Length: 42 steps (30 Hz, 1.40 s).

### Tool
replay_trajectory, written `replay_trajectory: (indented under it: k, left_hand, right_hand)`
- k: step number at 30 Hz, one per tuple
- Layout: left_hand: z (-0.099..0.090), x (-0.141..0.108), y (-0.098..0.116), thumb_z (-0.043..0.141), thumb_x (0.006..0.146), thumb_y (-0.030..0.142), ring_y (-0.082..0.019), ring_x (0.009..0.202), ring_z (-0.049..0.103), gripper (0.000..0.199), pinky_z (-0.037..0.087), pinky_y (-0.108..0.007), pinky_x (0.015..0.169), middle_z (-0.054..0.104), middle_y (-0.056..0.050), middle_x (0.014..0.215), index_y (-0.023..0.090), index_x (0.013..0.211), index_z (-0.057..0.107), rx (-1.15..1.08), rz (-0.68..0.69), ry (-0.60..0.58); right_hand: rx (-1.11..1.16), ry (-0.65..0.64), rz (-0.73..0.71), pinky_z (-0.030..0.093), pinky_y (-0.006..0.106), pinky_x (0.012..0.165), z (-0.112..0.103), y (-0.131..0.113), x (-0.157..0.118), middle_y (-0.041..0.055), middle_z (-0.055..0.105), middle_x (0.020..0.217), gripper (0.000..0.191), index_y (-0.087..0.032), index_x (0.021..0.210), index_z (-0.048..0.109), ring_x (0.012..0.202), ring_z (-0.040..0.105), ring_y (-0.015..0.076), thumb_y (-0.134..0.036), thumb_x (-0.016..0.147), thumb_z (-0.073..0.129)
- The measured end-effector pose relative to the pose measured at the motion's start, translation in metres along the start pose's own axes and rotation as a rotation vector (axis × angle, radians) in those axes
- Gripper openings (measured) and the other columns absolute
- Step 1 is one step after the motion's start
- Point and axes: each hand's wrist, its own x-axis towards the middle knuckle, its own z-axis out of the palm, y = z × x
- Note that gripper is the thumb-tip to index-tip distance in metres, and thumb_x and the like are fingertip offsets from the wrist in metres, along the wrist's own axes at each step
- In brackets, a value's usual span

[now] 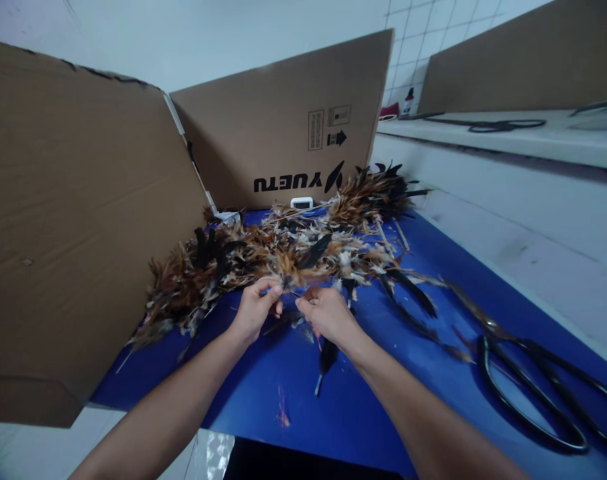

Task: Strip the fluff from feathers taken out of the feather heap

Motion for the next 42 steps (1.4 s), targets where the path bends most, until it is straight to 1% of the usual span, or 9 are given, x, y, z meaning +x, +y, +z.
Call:
replay_trajectory:
  k: [3, 7, 9, 15, 22, 26, 32, 38, 42]
  left_hand:
    - [0.003, -0.002, 0.000, 0.064, 0.070, 0.038, -0.004, 0.036, 0.046, 0.027, 0.038, -0.020, 0.034, 0.062, -0.005, 0.083, 0.012, 0.065, 0.059, 0.058, 0.001, -0.018]
    - [0.004, -0.003, -0.002, 0.062, 0.071, 0.038, -0.006, 0.032, 0.041, 0.024, 0.035, -0.018, 0.035, 0.051, 0.004, 0.044, 0.014, 0.070, 0.061, 0.108, -0.072, -0.028]
    - [0.004, -0.003, -0.003, 0.062, 0.071, 0.038, -0.007, 0.032, 0.040, 0.023, 0.035, -0.017, 0.035, 0.047, 0.005, 0.038, 0.014, 0.069, 0.060, 0.126, -0.086, -0.030]
    - [0.004, -0.003, -0.001, 0.063, 0.069, 0.039, -0.007, 0.034, 0.042, 0.025, 0.035, -0.017, 0.037, 0.049, 0.005, 0.039, 0.015, 0.063, 0.058, 0.147, -0.091, -0.030]
    - [0.001, -0.001, 0.000, 0.060, 0.073, 0.037, -0.008, 0.034, 0.040, 0.023, 0.033, -0.019, 0.039, 0.048, 0.005, 0.039, 0.017, 0.062, 0.057, 0.225, -0.051, -0.014]
    - [-0.002, -0.001, 0.003, 0.056, 0.077, 0.029, -0.010, 0.041, 0.044, 0.020, 0.035, -0.021, 0.047, 0.049, 0.003, 0.043, 0.018, 0.060, 0.057, 0.412, 0.117, -0.013]
    - [-0.002, -0.007, 0.007, 0.051, 0.082, 0.022, -0.016, 0.066, 0.050, 0.020, 0.037, -0.026, 0.064, 0.057, -0.004, 0.065, 0.019, 0.065, 0.061, 0.613, 0.475, -0.099]
    - [-0.002, -0.011, 0.003, 0.042, 0.088, 0.022, -0.018, 0.076, 0.055, 0.024, 0.041, -0.027, 0.070, 0.059, -0.008, 0.080, 0.019, 0.078, 0.063, 0.646, 0.551, -0.249]
    - [0.000, -0.012, 0.007, 0.043, 0.087, 0.022, -0.018, 0.079, 0.056, 0.022, 0.043, -0.028, 0.073, 0.061, -0.010, 0.086, 0.018, 0.082, 0.064, 0.619, 0.584, -0.322]
  right_hand:
    - [0.009, -0.010, -0.031, 0.033, 0.019, 0.029, 0.001, 0.003, 0.001, -0.0069, 0.046, 0.042, 0.016, -0.018, 0.066, 0.049, 0.025, 0.039, 0.0063, -0.032, 0.073, 0.054]
    - [0.026, -0.021, -0.018, 0.035, 0.019, 0.028, 0.001, 0.003, 0.000, -0.0071, 0.047, 0.042, 0.015, -0.018, 0.069, 0.051, 0.026, 0.040, 0.0074, -0.031, 0.072, 0.055]
    - [0.031, -0.040, -0.020, 0.035, 0.019, 0.028, 0.001, 0.003, 0.000, -0.0071, 0.047, 0.042, 0.015, -0.018, 0.068, 0.051, 0.026, 0.041, 0.0076, -0.032, 0.073, 0.053]
    - [-0.006, -0.058, -0.014, 0.035, 0.019, 0.030, 0.002, 0.000, -0.003, -0.0056, 0.047, 0.040, 0.021, -0.018, 0.058, 0.049, 0.028, 0.042, 0.0073, -0.032, 0.073, 0.053]
    - [-0.028, -0.085, 0.006, 0.036, 0.019, 0.034, -0.003, -0.004, -0.008, -0.0062, 0.050, 0.046, 0.013, -0.018, 0.067, 0.054, 0.032, 0.045, 0.0080, -0.031, 0.072, 0.054]
    - [-0.169, -0.089, -0.081, 0.039, 0.020, 0.041, -0.010, -0.011, -0.018, -0.0044, 0.052, 0.052, 0.015, -0.020, 0.070, 0.055, 0.041, 0.050, 0.0097, -0.031, 0.077, 0.049]
    - [-0.625, 0.024, -0.411, 0.037, 0.025, 0.054, -0.017, -0.042, -0.037, 0.0014, 0.059, 0.064, 0.019, -0.021, 0.072, 0.056, 0.059, 0.055, 0.0144, -0.024, 0.084, 0.041]
    - [-0.990, -0.014, -0.580, 0.036, 0.027, 0.059, -0.028, -0.064, -0.029, 0.0052, 0.061, 0.075, 0.016, -0.020, 0.076, 0.058, 0.069, 0.056, 0.0179, -0.021, 0.085, 0.044]
    - [-0.855, -0.175, -0.623, 0.036, 0.026, 0.063, -0.042, -0.077, -0.007, 0.0032, 0.061, 0.073, 0.018, -0.019, 0.071, 0.059, 0.068, 0.054, 0.0157, -0.022, 0.084, 0.047]
